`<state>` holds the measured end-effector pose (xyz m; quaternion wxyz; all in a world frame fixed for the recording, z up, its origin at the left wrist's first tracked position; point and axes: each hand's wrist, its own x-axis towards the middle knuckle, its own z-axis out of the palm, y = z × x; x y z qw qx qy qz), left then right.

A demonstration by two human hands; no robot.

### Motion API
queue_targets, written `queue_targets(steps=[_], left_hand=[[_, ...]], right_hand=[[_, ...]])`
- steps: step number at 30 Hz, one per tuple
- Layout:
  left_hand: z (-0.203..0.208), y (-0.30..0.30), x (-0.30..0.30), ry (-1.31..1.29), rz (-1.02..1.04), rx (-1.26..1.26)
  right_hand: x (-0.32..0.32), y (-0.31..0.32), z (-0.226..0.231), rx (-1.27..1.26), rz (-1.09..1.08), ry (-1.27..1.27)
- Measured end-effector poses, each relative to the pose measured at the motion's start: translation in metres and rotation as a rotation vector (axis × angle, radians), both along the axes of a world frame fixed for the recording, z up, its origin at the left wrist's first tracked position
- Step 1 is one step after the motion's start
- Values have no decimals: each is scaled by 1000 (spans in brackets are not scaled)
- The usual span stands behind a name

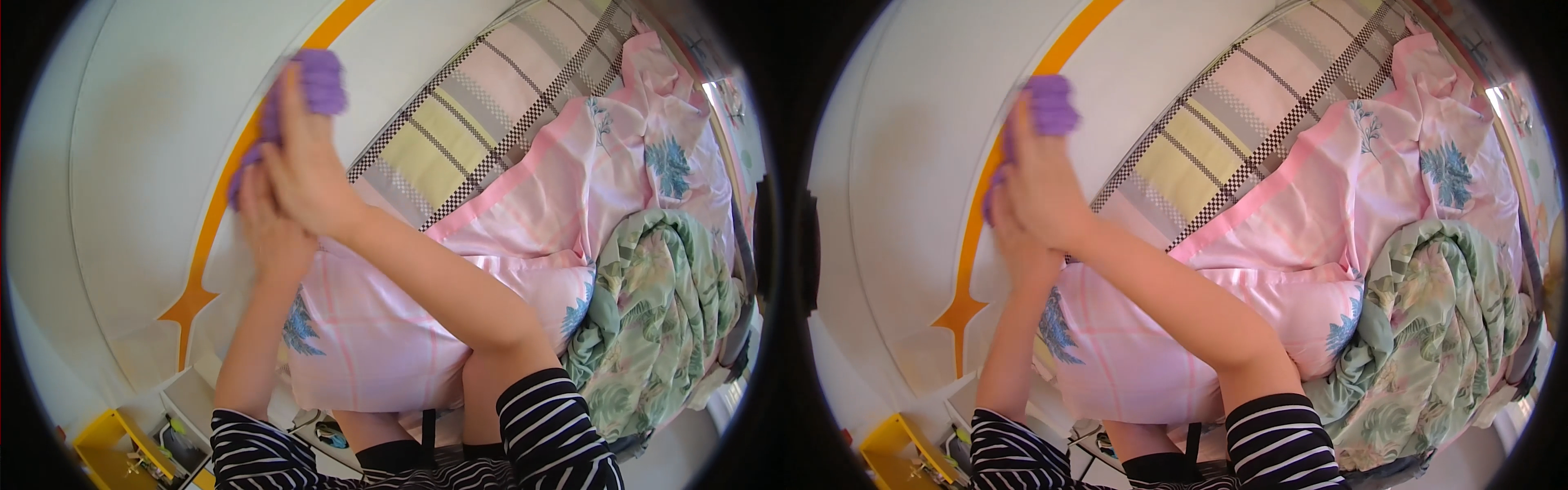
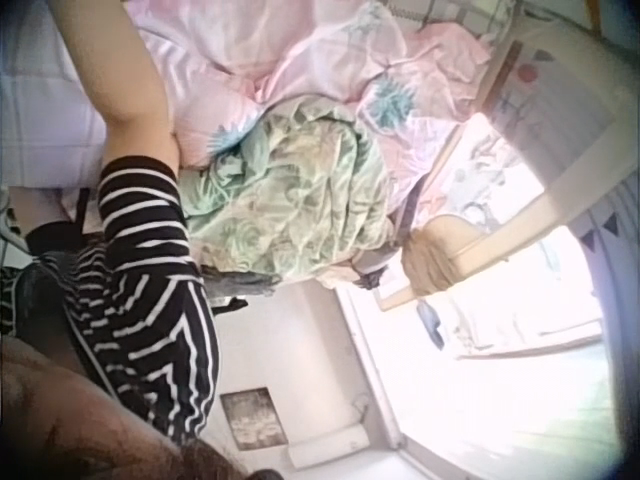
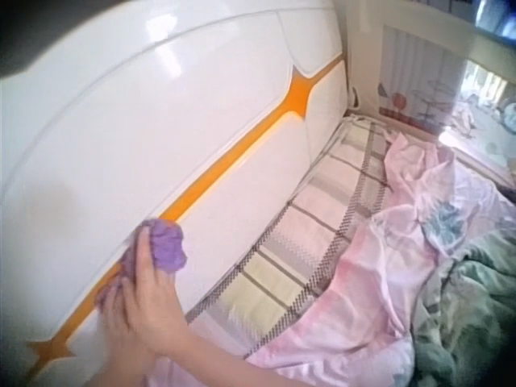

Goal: Cleaning the headboard of a bed using a purple cloth.

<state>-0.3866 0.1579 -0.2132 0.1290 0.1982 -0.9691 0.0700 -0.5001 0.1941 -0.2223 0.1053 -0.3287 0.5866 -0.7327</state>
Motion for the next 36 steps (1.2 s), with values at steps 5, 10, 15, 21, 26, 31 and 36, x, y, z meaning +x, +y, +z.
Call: queue_targets(steps=[5, 10, 15, 21, 26, 31, 36], left_hand=[[-3, -15, -22, 93, -121, -212], [-34, -8, -41, 69, -102, -218], [-71, -6, -51, -231, -223, -76], [-107, 6, -40, -253, -272, -15], [-61, -16, 0, -180, -92, 58], [16, -20, 6, -51, -51, -176], [35, -12, -52, -5, -180, -93]], right_hand=[[-32, -4, -11, 12, -88, 300], [-42, -14, -44, 2, -306, 196], [-45, 5, -98, 219, -304, -231], [-51, 23, -122, 272, -139, -391], [-11, 10, -26, 143, 17, -97], [-14, 7, 14, 48, 8, 184], [-49, 4, 16, 112, -233, 216]])
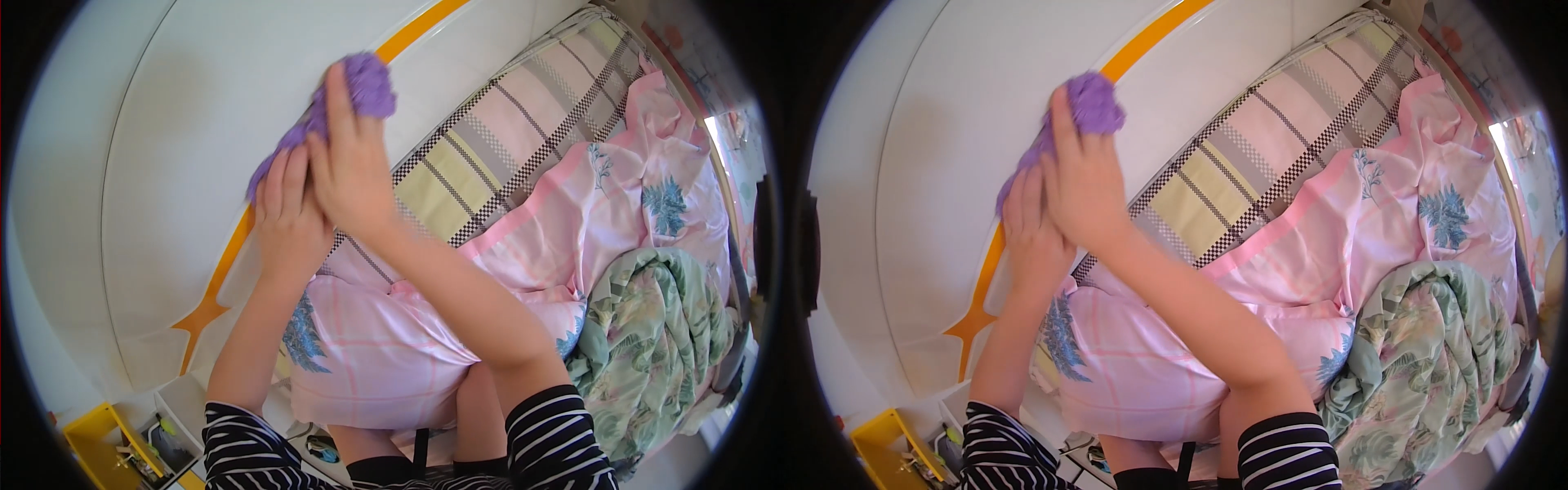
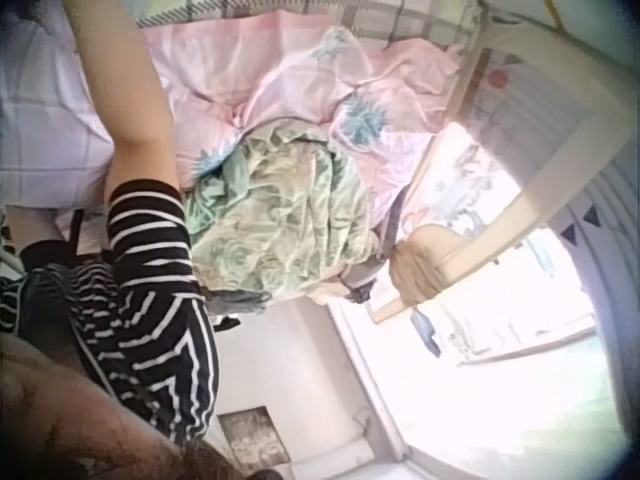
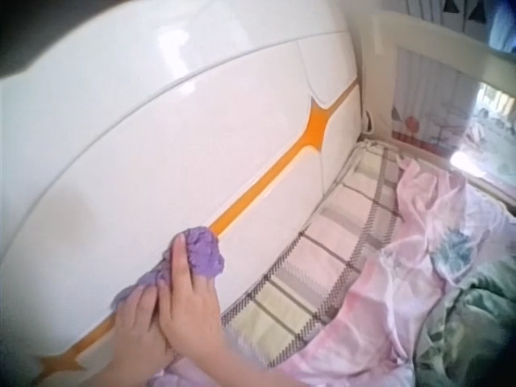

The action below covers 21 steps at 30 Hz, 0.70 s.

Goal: Cleaning the headboard of a bed using a purple cloth.

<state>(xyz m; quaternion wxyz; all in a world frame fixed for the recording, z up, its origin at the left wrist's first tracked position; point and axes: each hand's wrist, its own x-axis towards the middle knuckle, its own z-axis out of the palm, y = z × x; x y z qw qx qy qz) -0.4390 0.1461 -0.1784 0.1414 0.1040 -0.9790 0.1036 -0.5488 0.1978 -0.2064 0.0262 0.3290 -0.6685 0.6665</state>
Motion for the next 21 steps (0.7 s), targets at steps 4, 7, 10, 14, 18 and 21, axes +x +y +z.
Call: queue_targets(steps=[4, 7, 10, 14, 18, 21], left_hand=[[3, 6, -49, 87, -68, 78], [3, 7, -57, 166, -98, 85], [3, 0, -30, 116, -120, 113], [-1, 0, 36, 71, 39, 72], [13, -1, 96, -11, 194, -61], [4, -6, 125, 94, 227, -2]], right_hand=[[-40, 3, 5, 23, -127, 101], [-44, 8, 20, 57, -68, -172], [-17, 1, 24, 22, -120, -206], [43, -3, 15, 45, -124, -41], [93, -1, 20, 84, 51, -70], [115, 7, 24, 47, 215, -48]])
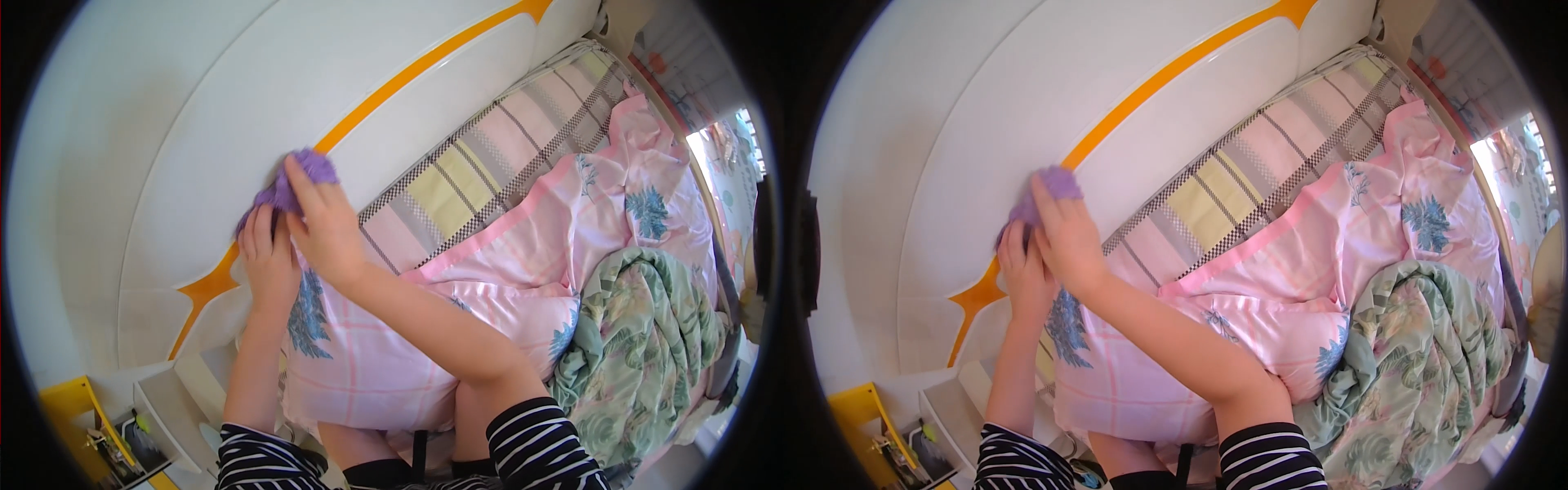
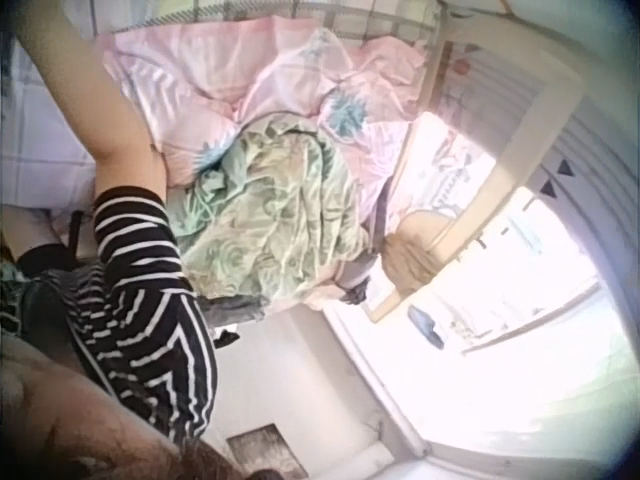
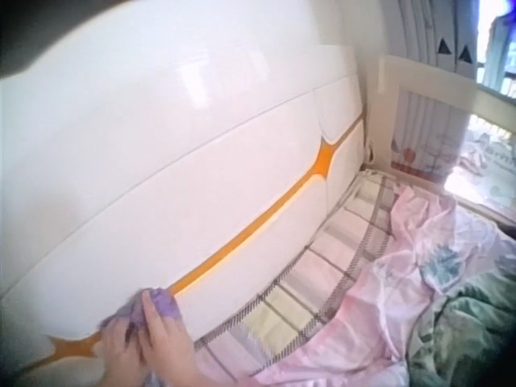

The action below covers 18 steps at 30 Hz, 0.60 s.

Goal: Cleaning the headboard of a bed using a purple cloth.

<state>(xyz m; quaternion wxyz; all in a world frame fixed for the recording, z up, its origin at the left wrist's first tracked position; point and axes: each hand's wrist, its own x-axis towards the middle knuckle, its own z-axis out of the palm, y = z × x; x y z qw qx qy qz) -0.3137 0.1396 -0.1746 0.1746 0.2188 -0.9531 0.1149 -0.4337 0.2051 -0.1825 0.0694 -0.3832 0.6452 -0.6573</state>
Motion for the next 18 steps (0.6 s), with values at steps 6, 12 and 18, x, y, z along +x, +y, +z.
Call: queue_targets(steps=[6, 12, 18], left_hand=[[41, 6, -53, 191, -19, -82], [54, -12, -144, 75, -78, -239], [98, -7, -233, 174, -218, -297]], right_hand=[[-46, -14, 37, -224, 22, 199], [-142, -26, 33, -108, -202, 158], [-239, -32, 71, -139, -405, 383]])
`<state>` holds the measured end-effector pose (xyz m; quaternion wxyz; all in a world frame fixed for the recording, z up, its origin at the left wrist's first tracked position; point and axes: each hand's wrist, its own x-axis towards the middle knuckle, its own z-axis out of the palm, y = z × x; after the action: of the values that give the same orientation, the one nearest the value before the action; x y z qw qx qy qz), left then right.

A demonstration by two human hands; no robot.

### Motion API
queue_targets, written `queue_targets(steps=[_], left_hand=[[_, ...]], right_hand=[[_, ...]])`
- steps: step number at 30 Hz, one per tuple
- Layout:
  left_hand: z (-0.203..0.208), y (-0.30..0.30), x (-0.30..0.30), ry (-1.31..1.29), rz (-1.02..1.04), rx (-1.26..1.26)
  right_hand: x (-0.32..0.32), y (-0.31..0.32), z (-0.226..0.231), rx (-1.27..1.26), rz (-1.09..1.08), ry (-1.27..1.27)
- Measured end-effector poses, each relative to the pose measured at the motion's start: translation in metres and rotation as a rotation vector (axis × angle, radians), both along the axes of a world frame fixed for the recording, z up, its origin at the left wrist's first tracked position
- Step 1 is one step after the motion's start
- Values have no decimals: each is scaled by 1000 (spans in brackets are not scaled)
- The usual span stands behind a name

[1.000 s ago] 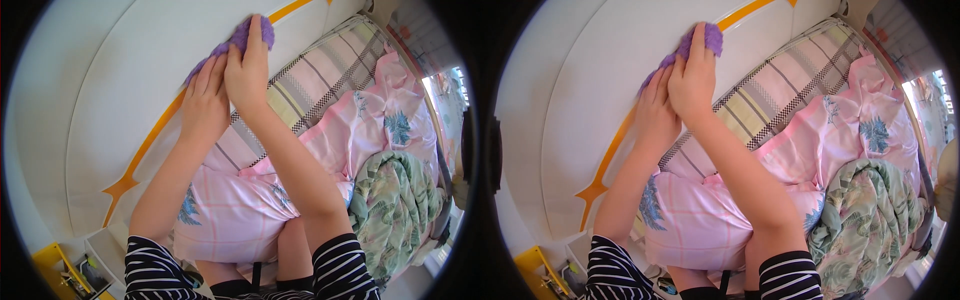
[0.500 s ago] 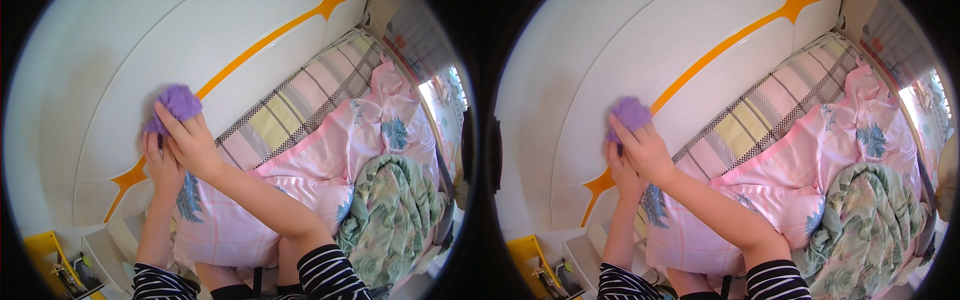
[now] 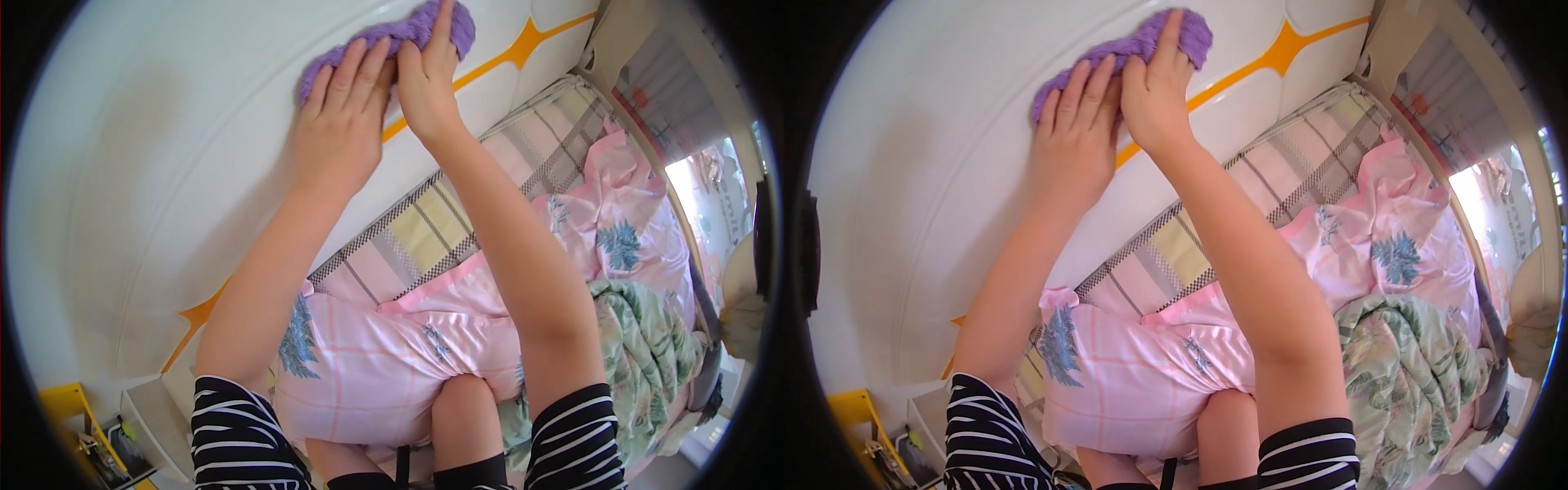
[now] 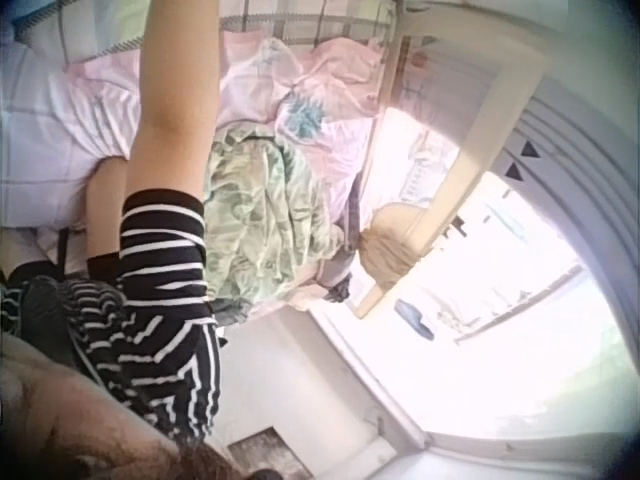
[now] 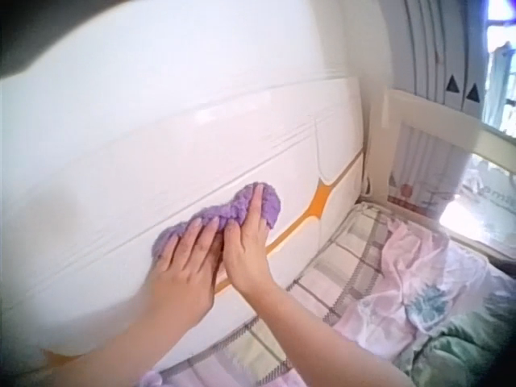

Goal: Cleaning the headboard of a bed using a purple cloth.

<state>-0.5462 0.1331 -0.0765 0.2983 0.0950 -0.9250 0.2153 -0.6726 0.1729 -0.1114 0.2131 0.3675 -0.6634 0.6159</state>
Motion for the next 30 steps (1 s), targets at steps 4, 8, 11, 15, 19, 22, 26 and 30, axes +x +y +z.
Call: queue_targets(steps=[4, 8, 11, 15, 19, 22, 26, 30], left_hand=[[26, -9, 21, -152, 53, 156], [57, -29, 110, -197, 252, 49], [103, -36, 96, -168, 234, -57], [167, -23, 25, -101, 144, 23], [188, -20, -35, -13, 120, 202], [193, -12, -66, 29, 145, 272], [183, -18, -81, 104, 122, 227], [185, -15, -81, 102, 146, 245]], right_hand=[[47, 7, 60, 22, 453, -744], [100, -2, 89, 101, 360, -116], [61, 11, 114, 238, 494, -53], [-4, 20, 162, 304, 287, 187], [-63, -3, 188, 225, 251, 255], [-91, -9, 194, 201, 256, 287], [-99, -12, 192, 133, 193, 339], [-101, -14, 190, 126, 162, 364]])
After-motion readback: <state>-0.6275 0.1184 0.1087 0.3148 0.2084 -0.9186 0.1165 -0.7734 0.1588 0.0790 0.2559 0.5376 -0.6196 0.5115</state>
